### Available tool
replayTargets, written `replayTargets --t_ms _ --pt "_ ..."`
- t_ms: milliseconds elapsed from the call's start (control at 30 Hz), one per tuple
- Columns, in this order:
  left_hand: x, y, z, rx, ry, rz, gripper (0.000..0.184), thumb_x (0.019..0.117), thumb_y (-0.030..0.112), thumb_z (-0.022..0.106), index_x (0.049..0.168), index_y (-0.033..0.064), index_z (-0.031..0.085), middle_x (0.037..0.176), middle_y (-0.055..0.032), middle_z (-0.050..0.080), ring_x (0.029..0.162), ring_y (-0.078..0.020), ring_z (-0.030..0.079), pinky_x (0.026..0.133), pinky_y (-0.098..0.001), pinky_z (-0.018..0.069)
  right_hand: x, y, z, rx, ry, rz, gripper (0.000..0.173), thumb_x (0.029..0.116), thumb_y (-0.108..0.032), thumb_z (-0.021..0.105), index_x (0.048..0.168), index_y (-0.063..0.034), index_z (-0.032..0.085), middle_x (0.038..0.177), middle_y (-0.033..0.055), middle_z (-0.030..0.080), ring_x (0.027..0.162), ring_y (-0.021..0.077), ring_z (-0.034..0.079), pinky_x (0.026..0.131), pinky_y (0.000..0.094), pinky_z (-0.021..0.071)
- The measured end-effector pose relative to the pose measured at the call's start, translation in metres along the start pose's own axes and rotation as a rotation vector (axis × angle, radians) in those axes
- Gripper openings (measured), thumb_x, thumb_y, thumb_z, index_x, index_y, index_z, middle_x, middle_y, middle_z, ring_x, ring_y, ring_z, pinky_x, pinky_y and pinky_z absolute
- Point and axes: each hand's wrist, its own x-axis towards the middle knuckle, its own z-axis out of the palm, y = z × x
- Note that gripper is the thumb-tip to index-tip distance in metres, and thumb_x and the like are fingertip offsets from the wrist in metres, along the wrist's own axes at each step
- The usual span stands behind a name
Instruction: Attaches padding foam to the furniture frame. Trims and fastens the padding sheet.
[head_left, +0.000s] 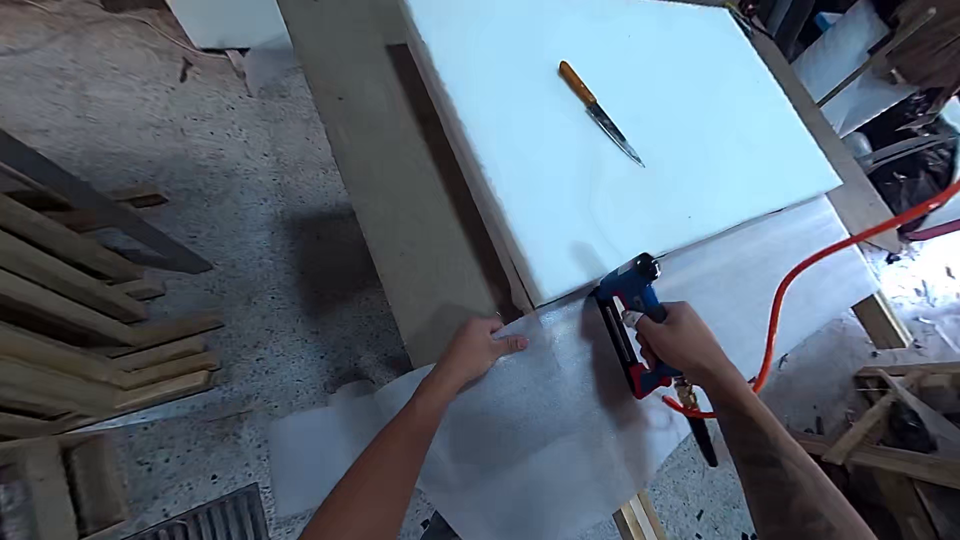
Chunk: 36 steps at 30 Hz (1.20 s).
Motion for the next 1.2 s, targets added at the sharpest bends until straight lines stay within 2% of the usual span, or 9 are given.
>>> replayTargets --t_ms 100,333,467,567,667,833,967,1067,1200 --pt "-0.002 0.003 -0.008 0.063 0.006 -0.038 0.048 0.0874 0.056 0.075 0.085 0.0076 0.071 0.071 -0.0117 0.065 0.067 -0.0286 0.065 0.063 -0.0548 0.0545 -0.025 -0.019 0.020 -0.002 -0.026 -0.037 0.041 0.0997 -0.044 0.061 0.084 -0.0070 0.065 0.059 0.0116 0.062 0.045 0.0250 0.060 0.043 0.0429 0.0524" --pt "-0.002 0.010 -0.006 0.264 0.043 -0.109 0.054 0.0925 0.062 0.065 0.102 0.0104 0.074 0.094 -0.0160 0.071 0.094 -0.0369 0.069 0.080 -0.0633 0.0550 -0.054 -0.032 0.037 -0.139 -0.082 -0.164 0.035 0.1001 -0.042 0.060 0.084 -0.0120 0.067 0.057 0.0070 0.062 0.043 0.0216 0.060 0.040 0.0408 0.0521" --pt "-0.034 0.005 0.004 0.438 0.368 0.056 0.039 0.0984 0.045 0.067 0.112 0.0089 0.073 0.107 -0.0180 0.072 0.103 -0.0407 0.068 0.088 -0.0635 0.0540 -0.093 -0.012 0.022 -0.150 0.079 -0.177 0.029 0.0985 -0.042 0.059 0.086 -0.0171 0.068 0.058 0.0019 0.063 0.044 0.0185 0.062 0.041 0.0409 0.0555" --pt "-0.092 0.035 0.058 0.495 0.333 0.422 0.068 0.0997 0.058 0.053 0.144 0.0072 0.057 0.152 -0.0157 0.052 0.143 -0.0369 0.046 0.121 -0.0608 0.0303 -0.125 0.036 -0.019 -0.038 0.137 -0.089 0.028 0.0980 -0.042 0.060 0.092 -0.0166 0.069 0.061 0.0033 0.065 0.048 0.0193 0.064 0.047 0.0411 0.0577" --pt "-0.161 0.076 0.167 0.410 0.097 0.640 0.088 0.0896 0.065 0.063 0.151 0.0046 0.049 0.160 -0.0144 0.043 0.151 -0.0326 0.036 0.123 -0.0652 0.0229 -0.156 0.099 -0.060 0.062 0.146 0.040 0.028 0.0972 -0.041 0.061 0.095 -0.0145 0.069 0.061 0.0058 0.064 0.049 0.0207 0.063 0.049 0.0401 0.0567" --pt "-0.138 0.123 0.321 0.674 0.198 0.511 0.083 0.0844 0.009 0.069 0.159 0.0013 0.034 0.168 -0.0132 0.028 0.157 -0.0329 0.022 0.123 -0.0669 0.0189 -0.177 0.223 -0.119 0.108 0.202 0.130 0.023 0.0958 -0.037 0.063 0.097 -0.0142 0.068 0.062 0.0072 0.064 0.049 0.0232 0.063 0.048 0.0421 0.0577" --pt "-0.087 0.158 0.362 0.878 0.287 0.426 0.076 0.0934 -0.001 0.060 0.160 -0.0038 0.025 0.170 -0.0219 0.018 0.158 -0.0360 0.014 0.126 -0.0614 0.0171 -0.170 0.309 -0.171 0.046 0.174 0.104 0.026 0.0962 -0.039 0.063 0.092 -0.0145 0.068 0.062 0.0042 0.065 0.049 0.0201 0.064 0.049 0.0423 0.0586" --pt "-0.076 0.172 0.362 0.938 0.309 0.378 0.059 0.0966 0.000 0.059 0.151 -0.0098 0.040 0.160 -0.0284 0.036 0.152 -0.0392 0.033 0.123 -0.0541 0.0309 -0.180 0.344 -0.207 0.016 0.144 0.067 0.030 0.0942 -0.046 0.064 0.093 -0.0158 0.069 0.063 0.0026 0.065 0.050 0.0187 0.064 0.049 0.0424 0.0586" --pt "-0.088 0.166 0.358 1.013 0.263 0.359 0.055 0.0969 -0.005 0.054 0.151 -0.0033 0.046 0.156 -0.0216 0.047 0.148 -0.0329 0.042 0.122 -0.0512 0.0350 -0.183 0.373 -0.237 0.091 0.101 0.034 0.035 0.0927 -0.048 0.063 0.094 -0.0142 0.068 0.062 0.0040 0.064 0.049 0.0203 0.064 0.049 0.0423 0.0584"
